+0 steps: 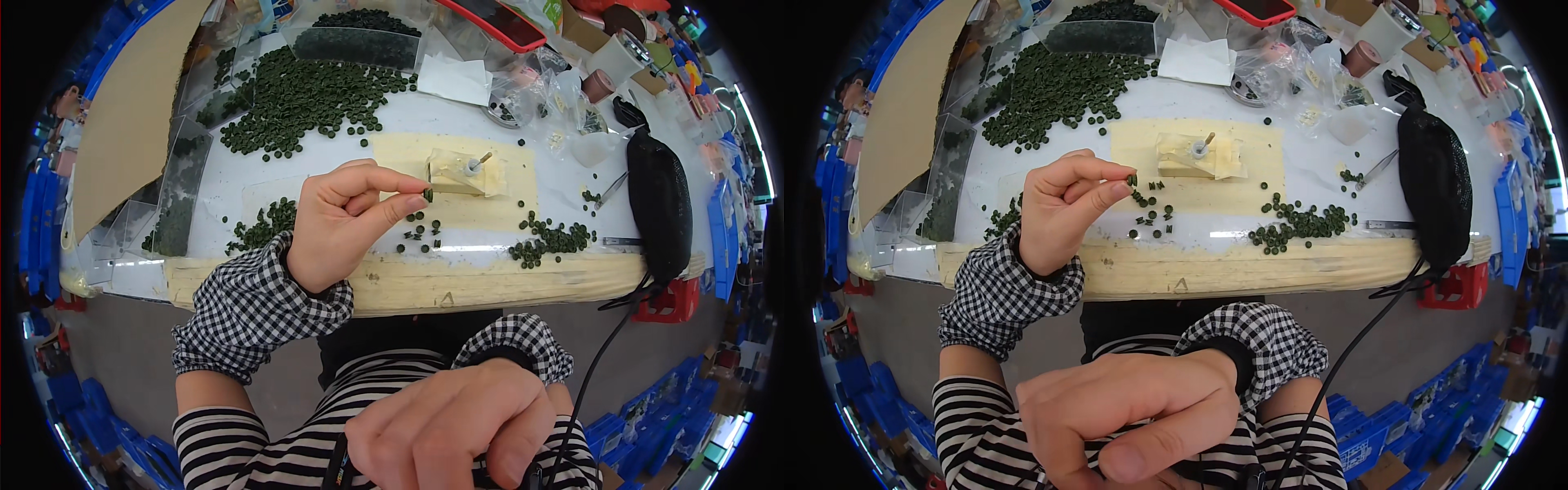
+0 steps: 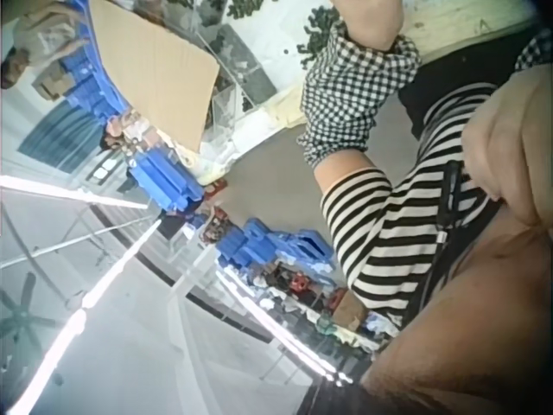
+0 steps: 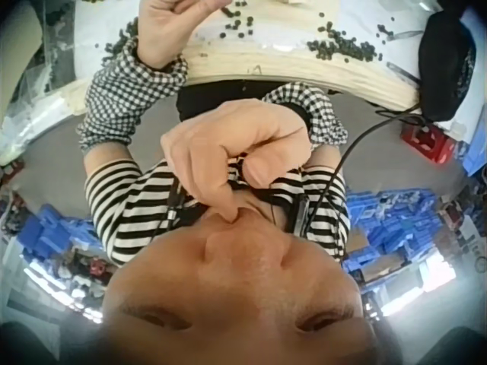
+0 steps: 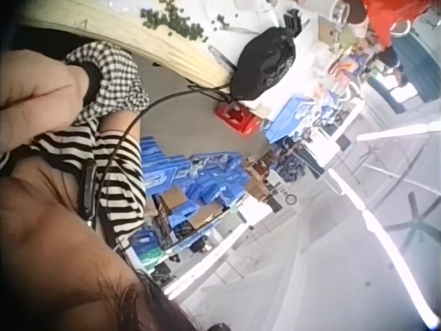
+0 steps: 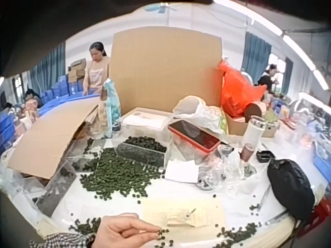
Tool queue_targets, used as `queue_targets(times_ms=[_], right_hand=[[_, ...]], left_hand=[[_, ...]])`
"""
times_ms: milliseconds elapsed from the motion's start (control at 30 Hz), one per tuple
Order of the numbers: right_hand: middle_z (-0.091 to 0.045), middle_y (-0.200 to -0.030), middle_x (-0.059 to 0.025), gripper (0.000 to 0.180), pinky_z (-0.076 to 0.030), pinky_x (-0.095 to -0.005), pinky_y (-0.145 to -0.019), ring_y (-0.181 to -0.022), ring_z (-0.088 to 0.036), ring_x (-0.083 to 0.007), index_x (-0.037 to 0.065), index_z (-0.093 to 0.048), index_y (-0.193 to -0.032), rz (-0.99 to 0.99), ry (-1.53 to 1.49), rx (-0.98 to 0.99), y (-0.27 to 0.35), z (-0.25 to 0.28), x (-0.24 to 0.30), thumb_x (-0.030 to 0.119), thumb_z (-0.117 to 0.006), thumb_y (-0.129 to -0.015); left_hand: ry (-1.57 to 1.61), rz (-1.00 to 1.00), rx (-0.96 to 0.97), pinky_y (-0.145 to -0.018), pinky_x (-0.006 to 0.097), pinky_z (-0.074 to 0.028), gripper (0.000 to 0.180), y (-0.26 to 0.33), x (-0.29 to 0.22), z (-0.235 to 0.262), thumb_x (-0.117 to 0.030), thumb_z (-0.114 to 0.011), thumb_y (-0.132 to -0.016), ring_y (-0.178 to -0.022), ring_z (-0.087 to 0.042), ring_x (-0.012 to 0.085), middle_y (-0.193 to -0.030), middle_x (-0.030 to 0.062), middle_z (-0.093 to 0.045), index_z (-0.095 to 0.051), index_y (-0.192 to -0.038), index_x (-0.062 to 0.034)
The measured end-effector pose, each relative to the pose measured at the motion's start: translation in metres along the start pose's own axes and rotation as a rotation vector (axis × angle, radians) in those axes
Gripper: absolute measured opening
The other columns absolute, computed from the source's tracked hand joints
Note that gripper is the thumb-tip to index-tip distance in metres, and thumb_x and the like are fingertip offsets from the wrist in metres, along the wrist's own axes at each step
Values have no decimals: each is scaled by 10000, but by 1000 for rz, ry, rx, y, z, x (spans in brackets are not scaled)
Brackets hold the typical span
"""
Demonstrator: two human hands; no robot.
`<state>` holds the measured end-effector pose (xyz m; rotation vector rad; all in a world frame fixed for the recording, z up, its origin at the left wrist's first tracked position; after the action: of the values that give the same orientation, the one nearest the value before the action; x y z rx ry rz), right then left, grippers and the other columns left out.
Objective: Assembling small green plastic components at a factory workbench.
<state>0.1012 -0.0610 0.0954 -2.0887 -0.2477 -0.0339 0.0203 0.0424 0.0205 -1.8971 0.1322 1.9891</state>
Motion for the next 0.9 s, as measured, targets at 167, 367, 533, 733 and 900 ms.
queue_targets(times_ms=[167, 367, 533, 733, 900], right_hand=[[-560, -937, -108, 425, -376, -321, -746, -832, -498, -213, 2, -619, -898, -323, -15, -143, -6, -5, 10, 348, -384, -975], [-593, -857, -96, 409, -387, -278, -652, -726, -520, -179, -5, -634, -911, -26, 75, 6, -5, 3, 12, 325, -402, -975], [-580, -866, -96, 429, -388, -281, -644, -740, -524, -174, -6, -633, -935, -210, -60, -161, 1, -5, 19, 347, -393, -978], [-564, -935, -123, 459, -389, -291, -679, -788, -522, -185, 22, -649, -988, 17, 207, 77, 6, 10, 22, 400, -390, -973], [-592, -837, -93, 377, -419, -321, -695, -763, -523, -221, -1, -668, -917, -334, 950, -269, 28, 28, 80, 308, -454, -951]], left_hand=[[36, 53, -19, -547, 171, -317, 189, 0, -1, 0, 29, -684, -783, -566, -338, 17, -618, -81, -337, -683, -970, 7], [28, 28, -7, -549, 168, -317, 188, -2, 1, 0, 35, -686, -778, -564, -338, 18, -620, -81, -339, -686, -963, 9], [19, 51, -39, -546, 171, -311, 199, 0, 1, 0, 48, -694, -762, -567, -331, 22, -618, -74, -330, -690, -957, 5], [-140, -96, -24, -537, 174, -291, 218, 2, -6, 0, 59, -698, -748, -562, -314, 25, -619, -68, -317, -692, -958, 1], [-47, -42, -10, -535, 168, -285, 195, 2, -6, -2, 42, -694, -760, -569, -327, 23, -608, -72, -325, -693, -952, 4]])
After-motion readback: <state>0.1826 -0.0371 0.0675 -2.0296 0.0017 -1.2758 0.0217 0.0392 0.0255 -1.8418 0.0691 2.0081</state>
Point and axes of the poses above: each hand's wrist, its own y-axis away from the middle knuckle, its own z-axis out of the back of the hand, x = y × z, the point moved 5 cm from there along -y, towards the middle knuckle
